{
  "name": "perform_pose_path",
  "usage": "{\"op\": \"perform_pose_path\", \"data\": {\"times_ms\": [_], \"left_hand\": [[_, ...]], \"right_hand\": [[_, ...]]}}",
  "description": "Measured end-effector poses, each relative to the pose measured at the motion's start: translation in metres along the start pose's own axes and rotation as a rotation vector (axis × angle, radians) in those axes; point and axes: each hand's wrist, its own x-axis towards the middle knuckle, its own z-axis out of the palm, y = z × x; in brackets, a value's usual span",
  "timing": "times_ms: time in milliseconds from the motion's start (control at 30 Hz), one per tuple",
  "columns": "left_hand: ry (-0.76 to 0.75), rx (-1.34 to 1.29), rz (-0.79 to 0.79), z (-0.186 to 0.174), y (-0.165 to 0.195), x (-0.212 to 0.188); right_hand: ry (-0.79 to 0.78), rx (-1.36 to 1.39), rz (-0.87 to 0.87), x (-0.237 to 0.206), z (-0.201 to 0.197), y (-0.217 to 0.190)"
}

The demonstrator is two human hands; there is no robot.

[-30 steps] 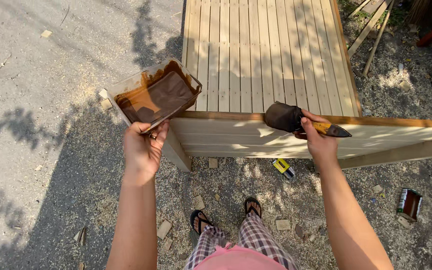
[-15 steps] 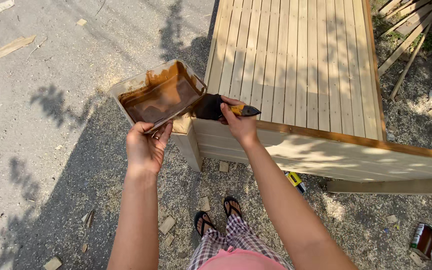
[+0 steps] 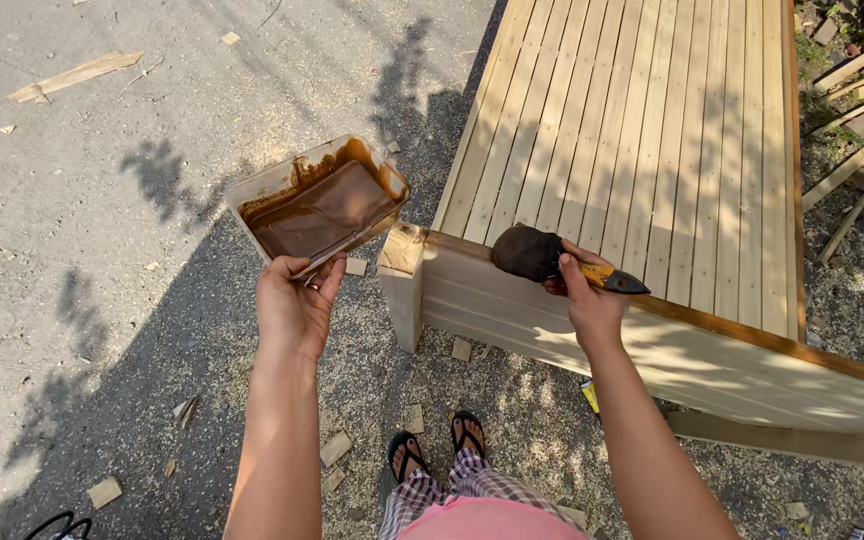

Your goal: The person applies brown wood stain to slatted wooden furniture using a brush, dipping the brush into a plastic container of stain. They coat the tabletop edges and frame, then move around the piece to stain its side panels and legs, reloading the brush as needed.

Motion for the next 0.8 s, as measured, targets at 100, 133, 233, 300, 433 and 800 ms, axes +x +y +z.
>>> {"op": "perform_pose_path", "data": {"times_ms": [100,133,233,300,433,800], "left_hand": [[0.060,0.090,0.060,-0.001,0.005,-0.006],[0.050,0.085,0.070,-0.002,0.006,-0.007],[0.042,0.056,0.084,-0.008,0.008,-0.005],[0.063,0.011,0.072,-0.009,0.003,-0.002],[0.140,0.062,0.067,-0.013,-0.007,-0.002],[0.148,0.093,0.061,-0.008,-0.020,-0.005]], "right_hand": [[-0.122,-0.078,-0.188,0.025,0.079,0.006],[-0.143,-0.183,-0.344,0.033,0.097,0.003],[-0.084,-0.004,0.034,0.047,0.115,-0.006],[-0.111,0.045,0.073,0.041,0.110,-0.003],[-0.337,-0.027,0.008,0.024,0.113,0.002],[-0.475,-0.199,-0.495,0.036,0.146,-0.041]]}}
